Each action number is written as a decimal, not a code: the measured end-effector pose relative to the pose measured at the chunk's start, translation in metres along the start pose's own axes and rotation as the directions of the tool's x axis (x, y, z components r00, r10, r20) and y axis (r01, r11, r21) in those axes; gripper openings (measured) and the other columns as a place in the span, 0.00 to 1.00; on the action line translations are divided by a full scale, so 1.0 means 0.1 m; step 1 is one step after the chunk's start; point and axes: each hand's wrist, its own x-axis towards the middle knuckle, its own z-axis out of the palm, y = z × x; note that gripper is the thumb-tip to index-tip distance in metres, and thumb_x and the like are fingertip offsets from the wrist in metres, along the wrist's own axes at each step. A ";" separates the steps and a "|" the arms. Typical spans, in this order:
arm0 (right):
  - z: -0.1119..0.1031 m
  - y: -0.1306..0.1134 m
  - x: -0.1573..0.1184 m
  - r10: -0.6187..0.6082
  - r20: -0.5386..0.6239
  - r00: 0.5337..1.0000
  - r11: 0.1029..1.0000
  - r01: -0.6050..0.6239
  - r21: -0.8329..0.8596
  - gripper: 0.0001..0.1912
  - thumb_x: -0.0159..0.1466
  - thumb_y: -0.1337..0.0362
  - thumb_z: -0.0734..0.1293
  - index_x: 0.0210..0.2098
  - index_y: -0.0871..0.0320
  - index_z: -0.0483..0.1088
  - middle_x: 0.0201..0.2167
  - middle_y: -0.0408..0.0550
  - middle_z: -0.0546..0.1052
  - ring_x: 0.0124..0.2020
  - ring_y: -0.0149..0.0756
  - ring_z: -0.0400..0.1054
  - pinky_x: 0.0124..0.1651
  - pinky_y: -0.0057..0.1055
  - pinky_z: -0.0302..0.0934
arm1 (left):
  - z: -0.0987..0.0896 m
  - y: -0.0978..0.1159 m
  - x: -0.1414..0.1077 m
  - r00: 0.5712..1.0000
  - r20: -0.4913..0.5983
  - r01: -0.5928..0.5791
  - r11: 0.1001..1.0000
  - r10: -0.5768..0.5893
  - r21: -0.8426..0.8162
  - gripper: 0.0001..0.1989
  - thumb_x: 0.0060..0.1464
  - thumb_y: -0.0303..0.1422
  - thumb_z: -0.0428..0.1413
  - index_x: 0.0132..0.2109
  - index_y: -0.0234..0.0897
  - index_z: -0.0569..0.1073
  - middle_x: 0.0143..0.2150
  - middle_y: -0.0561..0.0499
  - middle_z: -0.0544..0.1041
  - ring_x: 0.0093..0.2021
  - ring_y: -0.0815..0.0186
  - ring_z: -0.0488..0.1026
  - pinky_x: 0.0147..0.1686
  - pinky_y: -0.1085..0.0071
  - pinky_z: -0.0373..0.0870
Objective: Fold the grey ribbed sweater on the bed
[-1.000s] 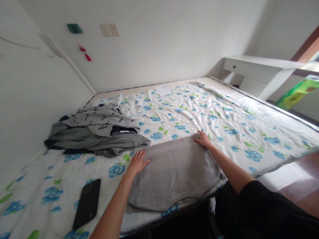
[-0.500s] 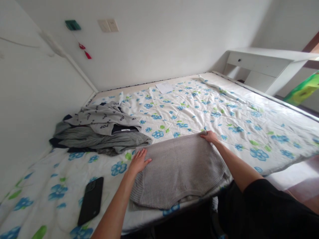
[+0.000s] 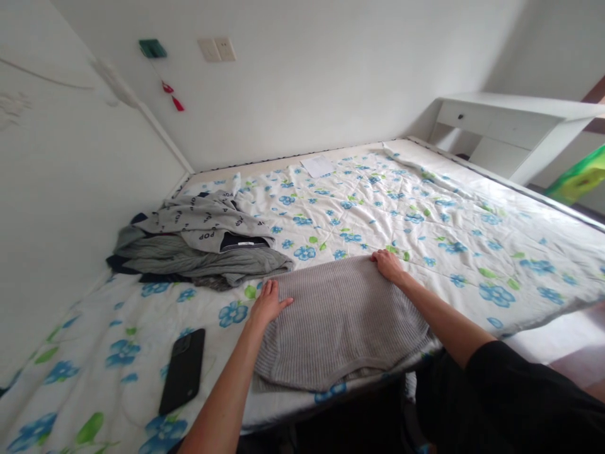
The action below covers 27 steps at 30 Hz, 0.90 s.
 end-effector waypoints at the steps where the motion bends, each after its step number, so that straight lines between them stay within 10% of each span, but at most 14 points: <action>1: 0.00 -0.05 0.01 0.028 0.022 0.999 1.000 -0.028 -0.006 0.21 0.76 0.75 0.61 0.54 0.60 0.85 0.55 0.60 0.84 0.58 0.47 0.76 0.62 0.37 0.65 | 0.00 0.01 0.00 1.000 -0.004 0.001 1.000 -0.001 0.004 0.50 0.71 0.55 0.56 0.84 0.22 0.55 0.88 0.26 0.48 0.88 0.45 0.47 0.82 0.58 0.52; 8: 0.06 -0.59 -0.13 0.046 -0.011 0.999 0.997 -0.047 -0.065 0.21 0.78 0.62 0.64 0.65 0.65 0.79 0.65 0.69 0.80 0.66 0.57 0.74 0.68 0.46 0.65 | 0.01 0.09 -0.05 1.000 -0.015 0.012 1.000 -0.012 0.012 0.49 0.73 0.53 0.56 0.85 0.25 0.54 0.88 0.27 0.48 0.88 0.44 0.47 0.81 0.55 0.56; 14: 0.43 -1.89 -0.24 -0.357 -0.038 0.933 0.926 0.359 0.112 0.34 0.80 0.54 0.66 0.81 0.58 0.64 0.83 0.62 0.62 0.85 0.59 0.51 0.84 0.58 0.46 | -0.03 0.14 -0.14 1.000 -0.009 0.024 1.000 -0.024 0.012 0.48 0.73 0.53 0.56 0.85 0.27 0.55 0.88 0.28 0.46 0.88 0.43 0.47 0.79 0.53 0.61; 19: 0.71 -2.86 -0.26 -0.528 -0.007 0.849 0.830 0.517 0.207 0.31 0.83 0.51 0.62 0.82 0.49 0.64 0.84 0.48 0.61 0.85 0.51 0.51 0.85 0.51 0.44 | -0.02 0.14 -0.15 1.000 -0.010 0.026 1.000 -0.026 0.009 0.42 0.73 0.43 0.55 0.85 0.29 0.55 0.88 0.29 0.48 0.87 0.43 0.50 0.78 0.50 0.63; 22: 0.76 -2.92 -0.28 -0.548 0.010 0.836 0.819 0.535 0.206 0.28 0.84 0.47 0.59 0.81 0.39 0.65 0.83 0.38 0.64 0.84 0.46 0.54 0.86 0.46 0.43 | -0.01 0.14 -0.14 1.000 -0.004 0.022 1.000 -0.022 0.005 0.42 0.72 0.39 0.55 0.86 0.31 0.54 0.88 0.31 0.48 0.87 0.44 0.50 0.78 0.48 0.63; 27: 0.61 -2.33 -0.27 -0.544 0.065 0.837 0.829 0.524 0.196 0.34 0.83 0.41 0.60 0.83 0.42 0.61 0.86 0.44 0.56 0.86 0.53 0.49 0.86 0.53 0.41 | -0.01 0.11 -0.09 1.000 0.000 0.012 0.999 -0.012 -0.052 0.49 0.71 0.53 0.57 0.85 0.29 0.54 0.88 0.29 0.46 0.88 0.42 0.47 0.79 0.48 0.60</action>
